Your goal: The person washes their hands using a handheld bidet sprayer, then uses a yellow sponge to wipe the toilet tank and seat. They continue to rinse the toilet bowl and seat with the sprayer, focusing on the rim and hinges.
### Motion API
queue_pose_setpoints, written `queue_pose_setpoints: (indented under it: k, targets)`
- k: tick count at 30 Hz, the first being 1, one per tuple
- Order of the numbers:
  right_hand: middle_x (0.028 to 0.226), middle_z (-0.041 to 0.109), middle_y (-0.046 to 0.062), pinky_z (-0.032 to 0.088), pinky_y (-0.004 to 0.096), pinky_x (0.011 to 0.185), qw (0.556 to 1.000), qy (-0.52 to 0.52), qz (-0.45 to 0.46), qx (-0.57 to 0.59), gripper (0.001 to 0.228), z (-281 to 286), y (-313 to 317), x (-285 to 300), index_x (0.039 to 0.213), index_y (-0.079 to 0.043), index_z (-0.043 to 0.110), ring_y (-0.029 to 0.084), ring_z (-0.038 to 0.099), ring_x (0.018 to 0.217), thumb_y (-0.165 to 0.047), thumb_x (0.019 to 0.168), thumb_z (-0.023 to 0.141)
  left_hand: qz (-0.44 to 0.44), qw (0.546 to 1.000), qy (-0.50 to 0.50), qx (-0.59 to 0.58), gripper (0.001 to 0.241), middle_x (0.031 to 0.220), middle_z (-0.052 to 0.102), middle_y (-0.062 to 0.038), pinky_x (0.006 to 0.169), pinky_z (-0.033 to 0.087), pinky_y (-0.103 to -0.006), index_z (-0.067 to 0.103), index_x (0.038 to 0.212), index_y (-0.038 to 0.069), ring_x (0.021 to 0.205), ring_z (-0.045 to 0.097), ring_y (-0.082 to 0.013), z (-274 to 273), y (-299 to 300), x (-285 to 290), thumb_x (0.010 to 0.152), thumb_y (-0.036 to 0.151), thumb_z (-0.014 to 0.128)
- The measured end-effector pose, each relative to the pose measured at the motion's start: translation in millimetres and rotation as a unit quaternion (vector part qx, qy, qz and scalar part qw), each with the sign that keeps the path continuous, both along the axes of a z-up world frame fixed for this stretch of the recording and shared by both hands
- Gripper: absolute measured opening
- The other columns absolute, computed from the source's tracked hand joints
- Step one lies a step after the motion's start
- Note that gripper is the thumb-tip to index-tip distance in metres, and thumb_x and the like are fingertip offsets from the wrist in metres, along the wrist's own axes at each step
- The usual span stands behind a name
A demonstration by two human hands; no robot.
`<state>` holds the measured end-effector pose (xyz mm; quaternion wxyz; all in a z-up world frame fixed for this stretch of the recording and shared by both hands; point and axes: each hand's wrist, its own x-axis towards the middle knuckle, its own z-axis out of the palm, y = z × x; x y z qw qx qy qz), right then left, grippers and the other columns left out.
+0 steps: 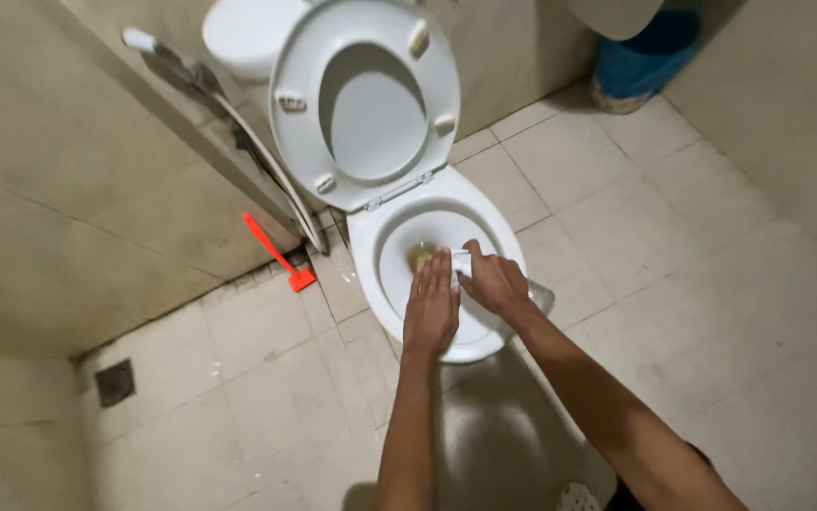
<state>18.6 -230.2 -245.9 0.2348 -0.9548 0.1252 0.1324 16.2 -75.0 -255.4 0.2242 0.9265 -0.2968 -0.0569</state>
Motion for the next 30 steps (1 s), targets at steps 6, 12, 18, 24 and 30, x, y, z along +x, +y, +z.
queue_pose_setpoints:
  k: [6, 12, 18, 24, 30]
  targets:
    - [0.072, 0.072, 0.021, 0.057, 0.049, 0.057, 0.985, -0.153, 0.034, -0.075, 0.052, -101, -4, 22, 0.126, -0.003, 0.046, 0.039, 0.071, 0.064, -0.028, 0.091, 0.075, -0.018, 0.998, -0.057, -0.026, 0.063, 0.170, 0.022, -0.014, 0.129, 0.011, -0.0422, 0.016, 0.164, 0.005, 0.157, 0.018, -0.0297, -90, 6, 28, 0.110, 0.038, 0.025]
    - [0.076, 0.073, 0.023, 0.060, 0.047, 0.056, 0.973, -0.161, 0.065, -0.149, 0.050, -136, -17, 25, 0.122, 0.001, 0.049, 0.036, 0.072, 0.063, -0.028, 0.091, 0.075, -0.017, 0.992, -0.076, -0.094, 0.064, 0.170, 0.021, -0.016, 0.129, 0.015, -0.0428, 0.015, 0.164, 0.003, 0.158, 0.020, -0.0293, -146, -10, 24, 0.112, 0.040, 0.024]
    - [0.086, 0.074, 0.022, 0.062, 0.045, 0.058, 0.975, -0.122, 0.039, -0.182, 0.058, -133, -19, 14, 0.130, 0.003, 0.050, 0.035, 0.075, 0.067, -0.032, 0.091, 0.075, -0.004, 0.985, -0.074, -0.155, 0.064, 0.171, 0.022, -0.015, 0.128, 0.016, -0.0441, 0.017, 0.163, 0.005, 0.157, 0.022, -0.0302, -163, -17, 10, 0.111, 0.040, 0.025]
    - [0.088, 0.074, 0.022, 0.062, 0.047, 0.067, 0.972, -0.155, 0.023, -0.177, 0.053, -131, -16, -4, 0.122, 0.002, 0.057, 0.037, 0.075, 0.076, -0.038, 0.092, 0.076, -0.014, 0.983, -0.066, -0.172, 0.064, 0.171, 0.024, -0.015, 0.129, 0.018, -0.0439, 0.017, 0.164, 0.004, 0.157, 0.025, -0.0294, -151, -6, -8, 0.110, 0.038, 0.029]
    - [0.088, 0.075, 0.023, 0.062, 0.048, 0.067, 0.973, -0.119, 0.043, -0.194, 0.057, -123, -13, -17, 0.127, 0.002, 0.053, 0.036, 0.076, 0.076, -0.038, 0.092, 0.075, -0.006, 0.983, -0.074, -0.170, 0.063, 0.170, 0.024, -0.016, 0.128, 0.019, -0.0441, 0.017, 0.163, 0.002, 0.155, 0.028, -0.0310, -160, -8, -11, 0.112, 0.038, 0.028]
